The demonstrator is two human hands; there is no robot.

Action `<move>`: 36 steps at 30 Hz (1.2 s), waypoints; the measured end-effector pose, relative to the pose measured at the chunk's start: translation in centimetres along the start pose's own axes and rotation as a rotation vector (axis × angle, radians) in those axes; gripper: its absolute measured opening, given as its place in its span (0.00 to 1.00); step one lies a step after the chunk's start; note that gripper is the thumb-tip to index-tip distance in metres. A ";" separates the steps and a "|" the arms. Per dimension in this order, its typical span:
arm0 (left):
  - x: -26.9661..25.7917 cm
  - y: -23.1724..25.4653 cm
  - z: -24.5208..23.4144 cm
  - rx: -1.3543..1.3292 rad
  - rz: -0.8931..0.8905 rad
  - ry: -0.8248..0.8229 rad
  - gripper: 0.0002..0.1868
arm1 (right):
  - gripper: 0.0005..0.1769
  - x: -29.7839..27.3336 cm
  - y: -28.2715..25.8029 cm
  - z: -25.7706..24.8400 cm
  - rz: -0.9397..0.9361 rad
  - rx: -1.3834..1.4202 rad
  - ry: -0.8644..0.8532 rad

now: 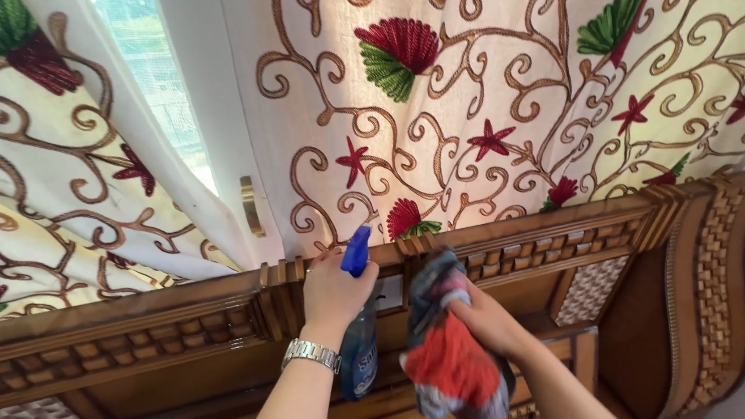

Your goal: Cleaning a wooden bed headboard by spraying cleaning solution and wiping it with a cloth.

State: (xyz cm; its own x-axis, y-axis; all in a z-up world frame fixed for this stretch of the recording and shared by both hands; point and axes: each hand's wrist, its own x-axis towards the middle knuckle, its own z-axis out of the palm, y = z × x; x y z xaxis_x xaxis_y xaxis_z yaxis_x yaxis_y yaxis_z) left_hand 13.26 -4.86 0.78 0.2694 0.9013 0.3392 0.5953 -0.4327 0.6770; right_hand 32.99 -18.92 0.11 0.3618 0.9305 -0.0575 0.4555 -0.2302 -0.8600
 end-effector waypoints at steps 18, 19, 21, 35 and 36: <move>0.3 -0.5 0.5 0.056 0.019 0.021 0.23 | 0.49 2.3 -5.9 0.9 0.066 0.138 -0.128; 0.3 -0.7 0.7 0.045 0.056 0.085 0.20 | 0.48 1.7 -5.8 0.9 0.083 0.098 -0.106; 0.0 -0.7 0.7 0.036 0.061 0.078 0.20 | 0.50 2.3 -5.9 1.1 0.113 0.039 -0.125; -1.1 0.0 0.1 0.046 0.066 0.041 0.21 | 0.40 2.6 0.3 4.4 0.047 -0.491 0.119; -1.1 0.0 0.2 0.051 0.073 0.053 0.21 | 0.36 2.3 0.1 4.4 0.029 -0.403 0.128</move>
State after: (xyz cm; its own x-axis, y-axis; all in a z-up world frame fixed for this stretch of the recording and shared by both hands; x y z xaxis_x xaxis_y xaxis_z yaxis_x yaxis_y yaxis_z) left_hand 13.13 -5.83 0.33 0.2739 0.8643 0.4218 0.6136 -0.4948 0.6154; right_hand 30.30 -15.51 -2.30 0.4655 0.8850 0.0067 0.7162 -0.3723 -0.5904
